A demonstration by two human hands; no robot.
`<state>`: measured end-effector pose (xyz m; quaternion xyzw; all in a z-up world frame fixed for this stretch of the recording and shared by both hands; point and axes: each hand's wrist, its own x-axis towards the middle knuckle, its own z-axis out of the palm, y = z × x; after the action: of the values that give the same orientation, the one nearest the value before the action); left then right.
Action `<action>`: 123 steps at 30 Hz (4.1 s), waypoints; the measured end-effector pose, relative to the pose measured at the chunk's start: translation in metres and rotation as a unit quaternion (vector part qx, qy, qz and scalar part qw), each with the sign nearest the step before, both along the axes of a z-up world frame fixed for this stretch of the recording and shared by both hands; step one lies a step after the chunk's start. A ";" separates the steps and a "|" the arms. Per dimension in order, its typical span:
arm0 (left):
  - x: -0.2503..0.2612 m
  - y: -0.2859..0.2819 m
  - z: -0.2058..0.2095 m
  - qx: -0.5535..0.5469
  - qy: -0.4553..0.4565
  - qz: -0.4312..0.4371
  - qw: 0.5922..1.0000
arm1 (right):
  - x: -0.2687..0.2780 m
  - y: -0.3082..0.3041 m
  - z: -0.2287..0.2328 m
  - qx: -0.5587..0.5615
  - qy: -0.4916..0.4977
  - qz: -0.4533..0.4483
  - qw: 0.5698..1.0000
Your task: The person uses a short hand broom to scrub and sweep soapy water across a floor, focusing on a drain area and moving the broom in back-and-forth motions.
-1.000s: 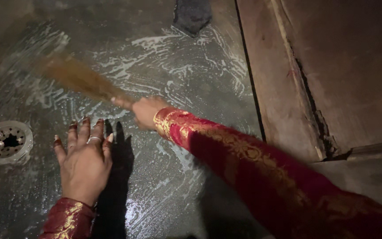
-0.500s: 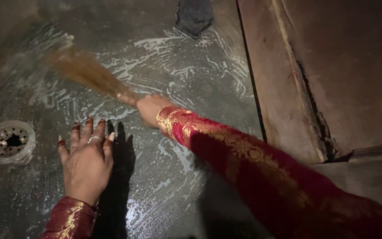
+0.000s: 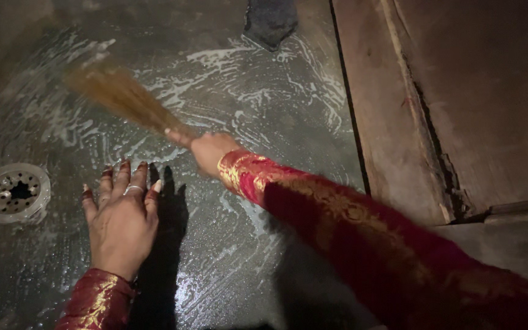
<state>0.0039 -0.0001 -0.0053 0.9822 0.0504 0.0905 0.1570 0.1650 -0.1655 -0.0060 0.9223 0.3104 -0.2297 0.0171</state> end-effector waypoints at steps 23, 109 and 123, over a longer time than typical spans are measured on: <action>-0.002 -0.005 0.008 -0.028 -0.005 -0.020 0.999 | 0.003 -0.070 0.024 -0.014 0.039 -0.119 0.992; 0.059 -0.055 -0.041 0.086 0.431 -0.095 0.893 | 0.014 -0.067 0.001 -0.059 -0.189 0.122 0.973; 0.050 -0.030 -0.049 0.064 0.424 -0.067 0.901 | 0.003 -0.071 0.020 -0.066 -0.149 0.138 0.977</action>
<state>0.0535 -0.0305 -0.0543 0.9368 0.0404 -0.3419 0.0630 0.1683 -0.2369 0.0138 0.8914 0.4125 -0.1051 0.1554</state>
